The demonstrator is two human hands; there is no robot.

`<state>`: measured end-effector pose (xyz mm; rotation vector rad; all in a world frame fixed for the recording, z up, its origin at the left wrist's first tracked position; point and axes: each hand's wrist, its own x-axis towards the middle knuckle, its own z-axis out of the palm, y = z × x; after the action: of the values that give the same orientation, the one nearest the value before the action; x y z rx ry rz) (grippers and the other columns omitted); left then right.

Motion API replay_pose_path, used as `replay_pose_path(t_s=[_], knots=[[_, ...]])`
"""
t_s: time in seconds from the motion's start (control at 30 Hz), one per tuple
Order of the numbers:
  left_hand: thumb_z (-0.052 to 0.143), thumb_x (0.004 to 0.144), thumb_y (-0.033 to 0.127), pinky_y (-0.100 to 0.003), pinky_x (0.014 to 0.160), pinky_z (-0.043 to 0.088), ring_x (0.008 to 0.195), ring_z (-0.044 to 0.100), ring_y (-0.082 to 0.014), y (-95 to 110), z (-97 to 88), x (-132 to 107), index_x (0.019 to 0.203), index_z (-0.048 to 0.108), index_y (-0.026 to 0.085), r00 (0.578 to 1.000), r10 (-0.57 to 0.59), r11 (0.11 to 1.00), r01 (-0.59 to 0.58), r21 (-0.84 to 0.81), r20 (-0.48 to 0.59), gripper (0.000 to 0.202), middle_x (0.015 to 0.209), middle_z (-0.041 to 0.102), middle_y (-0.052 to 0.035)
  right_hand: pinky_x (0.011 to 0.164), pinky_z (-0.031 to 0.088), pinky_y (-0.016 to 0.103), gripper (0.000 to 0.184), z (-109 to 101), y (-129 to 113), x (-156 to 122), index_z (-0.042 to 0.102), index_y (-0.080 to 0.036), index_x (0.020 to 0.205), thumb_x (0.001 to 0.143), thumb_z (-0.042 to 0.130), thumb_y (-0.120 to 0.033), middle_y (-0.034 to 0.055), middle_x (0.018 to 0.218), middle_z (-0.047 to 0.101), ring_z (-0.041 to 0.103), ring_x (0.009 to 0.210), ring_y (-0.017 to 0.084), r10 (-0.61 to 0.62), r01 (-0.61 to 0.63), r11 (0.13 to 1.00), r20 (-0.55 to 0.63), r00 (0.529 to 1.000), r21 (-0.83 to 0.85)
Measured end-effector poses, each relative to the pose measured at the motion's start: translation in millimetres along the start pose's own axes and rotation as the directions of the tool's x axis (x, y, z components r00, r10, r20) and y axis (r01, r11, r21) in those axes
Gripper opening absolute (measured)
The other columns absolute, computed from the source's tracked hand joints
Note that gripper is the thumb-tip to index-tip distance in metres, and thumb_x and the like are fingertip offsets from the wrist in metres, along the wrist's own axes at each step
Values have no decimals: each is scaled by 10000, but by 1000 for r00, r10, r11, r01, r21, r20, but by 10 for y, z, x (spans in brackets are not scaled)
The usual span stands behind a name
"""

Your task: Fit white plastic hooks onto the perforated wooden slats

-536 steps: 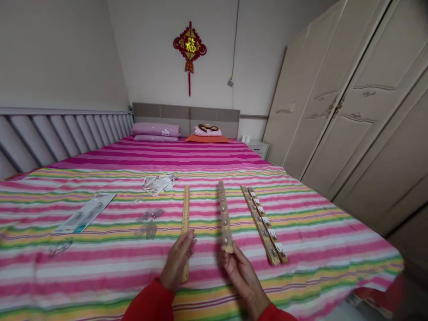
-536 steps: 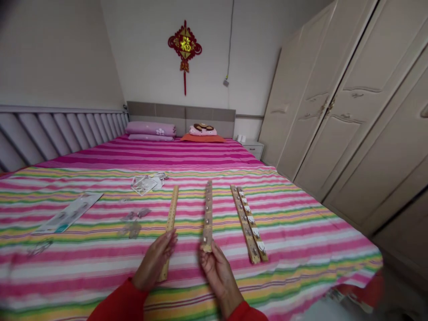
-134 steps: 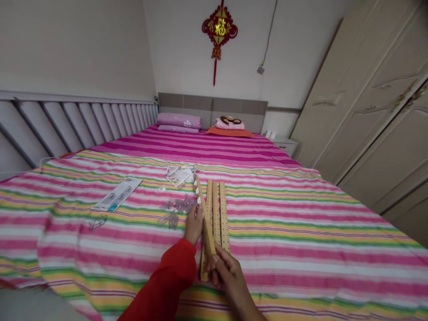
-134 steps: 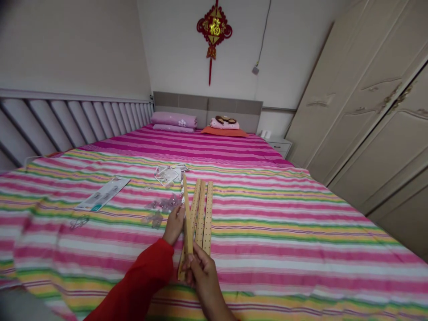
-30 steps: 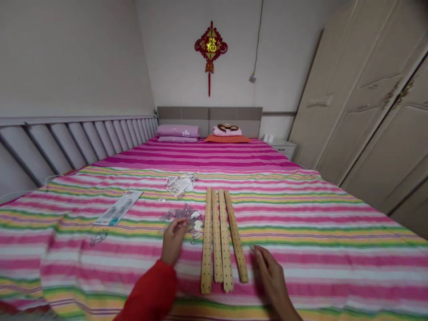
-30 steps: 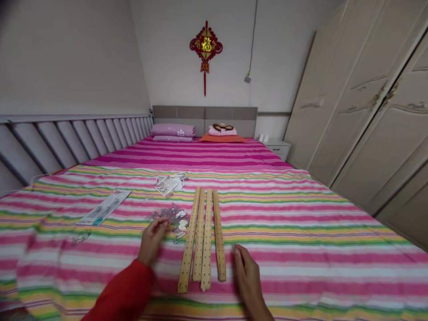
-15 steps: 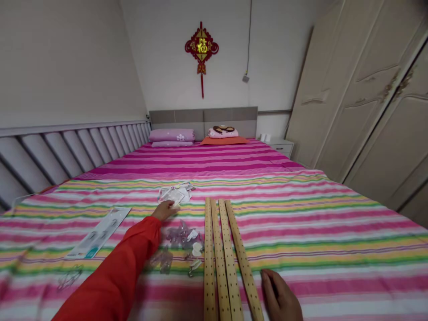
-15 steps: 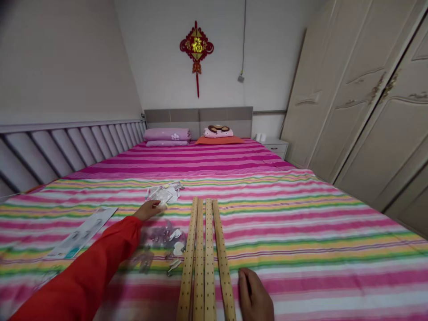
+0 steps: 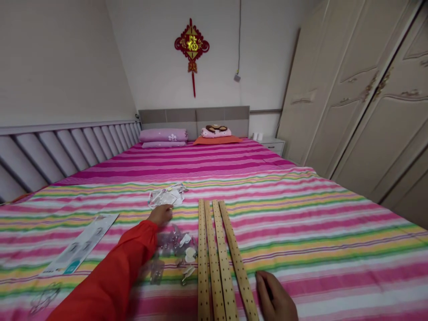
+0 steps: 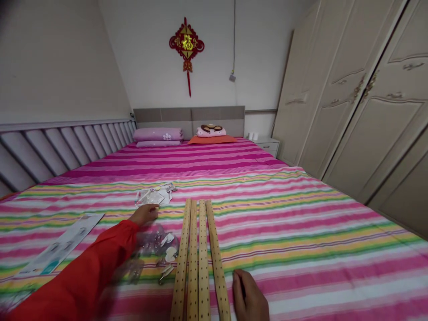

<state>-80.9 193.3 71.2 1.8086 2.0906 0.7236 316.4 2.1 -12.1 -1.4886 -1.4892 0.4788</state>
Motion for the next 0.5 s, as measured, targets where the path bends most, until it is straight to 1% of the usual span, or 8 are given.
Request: replay_pose_path(t_s=[0.1,0.17,0.2,0.27,0.33,0.37,0.43,0.5], knots=[[699,500,283,-301,729,491,773,667,-245,-3,-189,-100,851,743,199,992,38,999,-33,-43,120,364,734,728,-26,647,551,279,367,-9,4,-7,683,-226,913,886,471,-524,81,866,748,701,755,242,-7,7,1000,11,1000,-14],[741,465,348,-295,729,506,798,675,-250,-37,-342,-146,850,746,217,979,60,995,-43,-91,194,407,788,746,-22,657,551,285,366,-6,14,-13,682,-227,913,886,467,-522,81,878,747,701,769,245,-8,8,1000,13,1000,-24],[748,464,388,-294,745,511,830,679,-255,-65,-422,-158,854,745,220,977,60,992,-36,-118,207,425,829,754,-25,659,549,288,368,-3,19,-15,680,-227,914,888,463,-523,81,881,746,700,772,246,-7,7,1000,14,1000,-29],[726,504,462,-295,796,513,913,678,-264,-148,-574,-163,863,738,214,987,23,989,0,-146,158,436,906,758,-34,667,546,294,372,2,27,-17,676,-225,922,892,454,-523,85,891,744,699,781,248,-6,7,999,19,1000,-36],[684,554,498,-310,839,506,979,666,-282,-260,-688,-163,853,722,194,998,-50,990,56,-126,47,428,938,754,-55,671,544,297,379,5,29,-18,672,-222,934,895,449,-526,91,902,742,696,787,249,-11,12,999,23,1000,-38],[670,568,501,-327,851,504,1002,658,-298,-324,-721,-167,849,711,181,996,-87,991,86,-101,-6,428,949,751,-73,671,543,297,383,6,27,-18,670,-221,937,896,448,-530,92,904,741,694,787,249,-15,16,999,22,1000,-38],[669,569,484,-372,856,505,1020,650,-337,-456,-726,-192,861,691,152,988,-143,989,140,-50,-61,442,975,739,-128,665,542,296,390,7,23,-17,668,-221,931,896,443,-538,91,896,739,692,779,246,-24,25,999,18,1000,-39],[689,547,446,-393,843,513,1005,657,-352,-574,-658,-230,893,672,135,980,-176,984,176,-5,-88,465,993,727,-167,653,538,293,389,11,23,-16,665,-223,917,901,434,-536,86,878,736,688,762,240,-32,33,998,16,999,-46]])
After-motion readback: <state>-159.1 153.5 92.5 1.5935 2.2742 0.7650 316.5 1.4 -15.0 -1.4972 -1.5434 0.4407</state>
